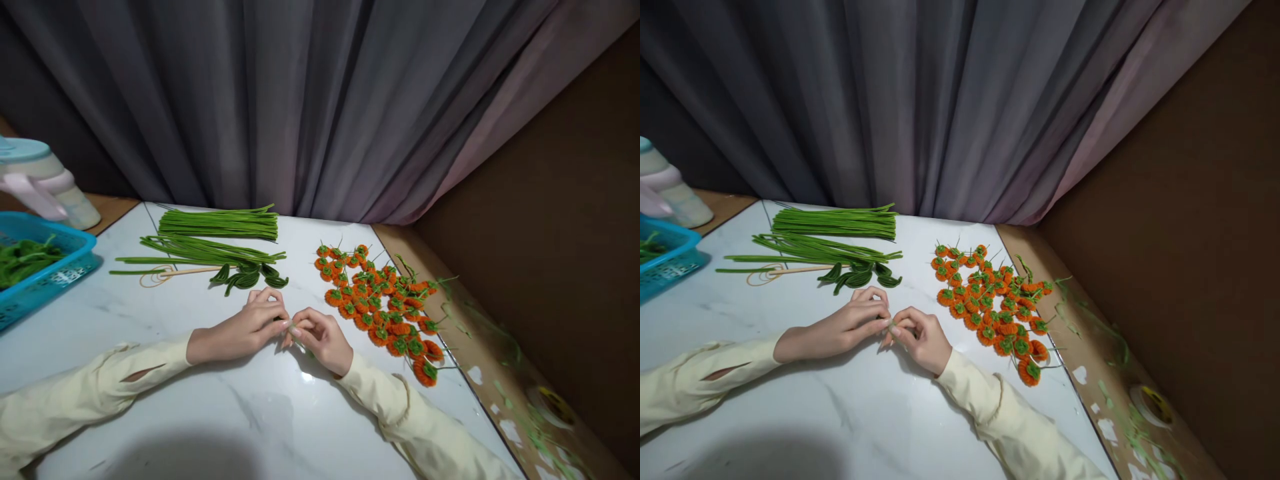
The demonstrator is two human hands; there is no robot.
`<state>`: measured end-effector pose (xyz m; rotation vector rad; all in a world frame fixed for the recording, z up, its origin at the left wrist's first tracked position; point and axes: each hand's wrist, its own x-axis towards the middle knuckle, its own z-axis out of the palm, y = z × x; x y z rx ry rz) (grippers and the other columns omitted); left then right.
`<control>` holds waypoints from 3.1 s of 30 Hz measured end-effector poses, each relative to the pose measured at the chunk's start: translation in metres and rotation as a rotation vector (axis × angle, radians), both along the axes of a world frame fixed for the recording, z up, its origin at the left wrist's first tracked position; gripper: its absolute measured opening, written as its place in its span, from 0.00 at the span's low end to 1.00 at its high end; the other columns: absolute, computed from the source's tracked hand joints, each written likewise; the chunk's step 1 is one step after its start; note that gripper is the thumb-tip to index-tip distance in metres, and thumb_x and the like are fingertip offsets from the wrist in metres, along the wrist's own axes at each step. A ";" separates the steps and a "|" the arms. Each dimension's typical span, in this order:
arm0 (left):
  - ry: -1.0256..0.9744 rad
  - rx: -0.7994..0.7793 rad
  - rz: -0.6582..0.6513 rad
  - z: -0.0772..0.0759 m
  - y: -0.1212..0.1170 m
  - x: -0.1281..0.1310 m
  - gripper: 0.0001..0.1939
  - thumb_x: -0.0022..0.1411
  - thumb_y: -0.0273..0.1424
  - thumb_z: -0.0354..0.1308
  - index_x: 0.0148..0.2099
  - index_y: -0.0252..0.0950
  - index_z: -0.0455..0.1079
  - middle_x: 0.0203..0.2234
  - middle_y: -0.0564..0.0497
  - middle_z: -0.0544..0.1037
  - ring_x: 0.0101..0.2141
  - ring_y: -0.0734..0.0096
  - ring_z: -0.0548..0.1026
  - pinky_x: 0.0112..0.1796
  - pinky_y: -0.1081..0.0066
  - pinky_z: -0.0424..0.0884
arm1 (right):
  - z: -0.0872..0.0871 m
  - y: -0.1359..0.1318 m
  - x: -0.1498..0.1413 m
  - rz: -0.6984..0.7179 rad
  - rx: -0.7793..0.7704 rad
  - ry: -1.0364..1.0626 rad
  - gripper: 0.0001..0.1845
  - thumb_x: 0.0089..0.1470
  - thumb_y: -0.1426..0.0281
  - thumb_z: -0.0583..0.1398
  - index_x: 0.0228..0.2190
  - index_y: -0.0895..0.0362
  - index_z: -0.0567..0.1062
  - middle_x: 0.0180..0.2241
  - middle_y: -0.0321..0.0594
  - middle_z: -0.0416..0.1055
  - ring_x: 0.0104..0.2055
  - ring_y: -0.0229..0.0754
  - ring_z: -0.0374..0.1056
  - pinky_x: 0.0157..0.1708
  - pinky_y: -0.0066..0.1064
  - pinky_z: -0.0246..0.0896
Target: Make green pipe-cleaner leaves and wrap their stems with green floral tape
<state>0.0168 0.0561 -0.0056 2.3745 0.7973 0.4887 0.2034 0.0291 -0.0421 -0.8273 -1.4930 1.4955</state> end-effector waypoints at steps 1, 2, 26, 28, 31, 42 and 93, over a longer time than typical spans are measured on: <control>-0.001 -0.001 -0.004 0.000 -0.001 0.001 0.18 0.70 0.32 0.41 0.31 0.36 0.67 0.30 0.51 0.70 0.43 0.65 0.62 0.46 0.62 0.51 | 0.000 0.000 0.000 0.002 -0.003 0.004 0.14 0.52 0.59 0.60 0.30 0.59 0.69 0.23 0.39 0.73 0.27 0.39 0.70 0.32 0.31 0.65; -0.004 0.003 -0.005 -0.001 -0.001 0.001 0.18 0.69 0.32 0.41 0.30 0.36 0.67 0.30 0.51 0.70 0.43 0.65 0.62 0.46 0.62 0.51 | -0.001 0.000 -0.001 0.007 -0.006 0.008 0.14 0.53 0.60 0.61 0.30 0.59 0.69 0.23 0.39 0.73 0.27 0.38 0.70 0.32 0.31 0.64; -0.208 0.140 0.112 -0.031 -0.008 0.007 0.14 0.68 0.28 0.42 0.29 0.35 0.60 0.25 0.51 0.66 0.39 0.66 0.62 0.40 0.64 0.56 | 0.004 0.003 -0.002 0.054 -0.134 0.003 0.17 0.50 0.58 0.62 0.26 0.60 0.69 0.17 0.35 0.68 0.19 0.34 0.62 0.25 0.28 0.58; -0.174 0.200 0.104 -0.030 -0.009 0.007 0.14 0.68 0.28 0.41 0.29 0.35 0.59 0.25 0.51 0.66 0.38 0.65 0.62 0.40 0.64 0.56 | 0.003 0.002 -0.003 0.032 -0.096 -0.046 0.17 0.51 0.58 0.61 0.26 0.60 0.69 0.16 0.34 0.67 0.19 0.34 0.61 0.24 0.28 0.57; -0.104 0.329 0.098 -0.030 -0.010 0.007 0.14 0.68 0.26 0.40 0.29 0.34 0.59 0.25 0.51 0.66 0.38 0.64 0.63 0.40 0.63 0.54 | 0.001 0.001 -0.003 0.007 -0.032 -0.136 0.15 0.52 0.59 0.59 0.27 0.59 0.68 0.16 0.34 0.67 0.19 0.34 0.61 0.24 0.27 0.58; 0.095 0.776 0.061 -0.035 -0.011 0.006 0.15 0.66 0.22 0.38 0.30 0.31 0.61 0.25 0.48 0.69 0.39 0.59 0.66 0.37 0.61 0.51 | 0.007 -0.007 -0.005 -0.110 0.248 -0.505 0.05 0.51 0.70 0.53 0.26 0.57 0.68 0.16 0.32 0.68 0.17 0.33 0.58 0.23 0.24 0.55; 0.077 0.586 0.050 -0.037 -0.009 0.005 0.14 0.66 0.22 0.37 0.32 0.32 0.60 0.27 0.48 0.69 0.40 0.60 0.65 0.38 0.61 0.51 | -0.003 0.001 -0.003 -0.108 0.224 -0.480 0.10 0.50 0.69 0.55 0.29 0.61 0.76 0.13 0.27 0.53 0.17 0.30 0.45 0.18 0.23 0.45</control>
